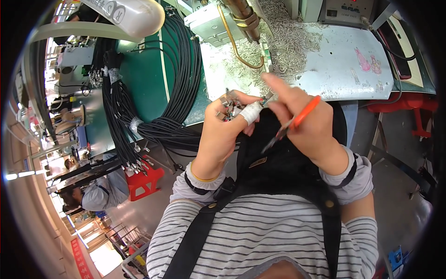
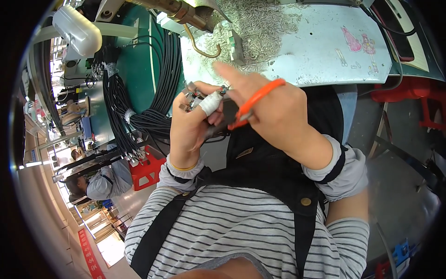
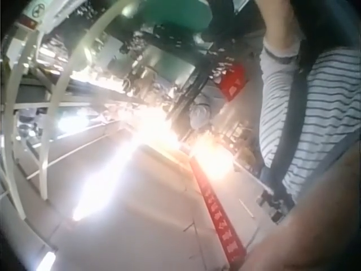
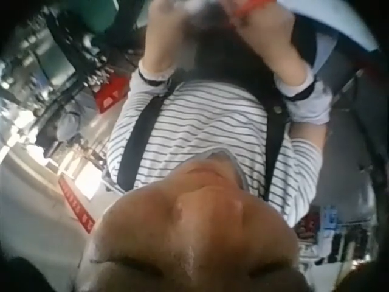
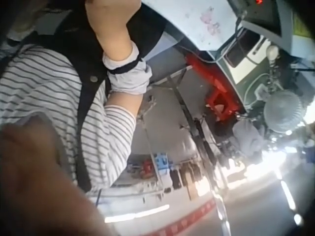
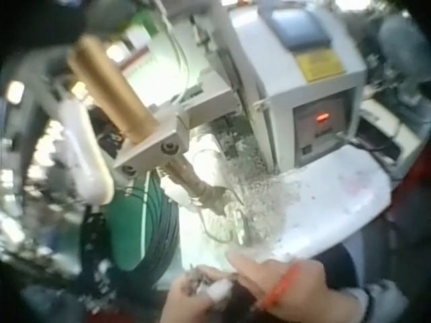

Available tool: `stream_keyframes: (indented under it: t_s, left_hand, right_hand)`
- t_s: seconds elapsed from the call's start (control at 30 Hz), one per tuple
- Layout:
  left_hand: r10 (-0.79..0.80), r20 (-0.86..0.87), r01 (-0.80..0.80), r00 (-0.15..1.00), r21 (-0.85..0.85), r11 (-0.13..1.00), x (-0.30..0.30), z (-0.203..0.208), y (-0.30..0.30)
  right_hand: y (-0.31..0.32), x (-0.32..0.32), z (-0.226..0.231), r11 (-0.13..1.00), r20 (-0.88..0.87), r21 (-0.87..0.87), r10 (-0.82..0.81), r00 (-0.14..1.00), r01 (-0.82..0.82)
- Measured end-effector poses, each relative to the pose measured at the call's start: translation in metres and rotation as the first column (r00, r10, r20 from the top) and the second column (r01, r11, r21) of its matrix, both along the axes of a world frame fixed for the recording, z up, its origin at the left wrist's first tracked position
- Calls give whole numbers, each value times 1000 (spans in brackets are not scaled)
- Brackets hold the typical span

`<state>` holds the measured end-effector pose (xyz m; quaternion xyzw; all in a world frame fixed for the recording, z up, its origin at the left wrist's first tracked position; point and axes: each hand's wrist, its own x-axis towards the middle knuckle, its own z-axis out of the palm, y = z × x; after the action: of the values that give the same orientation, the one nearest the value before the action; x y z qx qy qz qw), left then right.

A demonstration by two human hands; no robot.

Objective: The person uses shears to trim the ends of individual wires in a bundle, then sets it aside to pick up another bundle and repeat the process.

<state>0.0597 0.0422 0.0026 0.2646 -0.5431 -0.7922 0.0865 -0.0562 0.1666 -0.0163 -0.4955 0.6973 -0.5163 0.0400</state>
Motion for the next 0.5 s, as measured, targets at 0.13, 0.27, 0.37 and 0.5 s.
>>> stream_keyframes:
  t_s: [0.13,0.27,0.37,0.5]
  left_hand:
    - [67,23,-60,998,-228,972,-1,0,4]
    - [116,2,-113,993,-235,966,-7,3,11]
    - [129,-16,-129,992,-198,972,-5,-1,10]
    - [122,-83,-141,989,-301,943,-2,-10,9]
  right_hand:
    - [1,2,1,994,-398,-94,-85,913,52]
    - [-6,-1,-14,977,-256,-214,-70,964,15]
    - [-4,1,-11,976,-96,-218,-33,995,11]
    - [0,7,-5,992,200,-127,18,980,8]
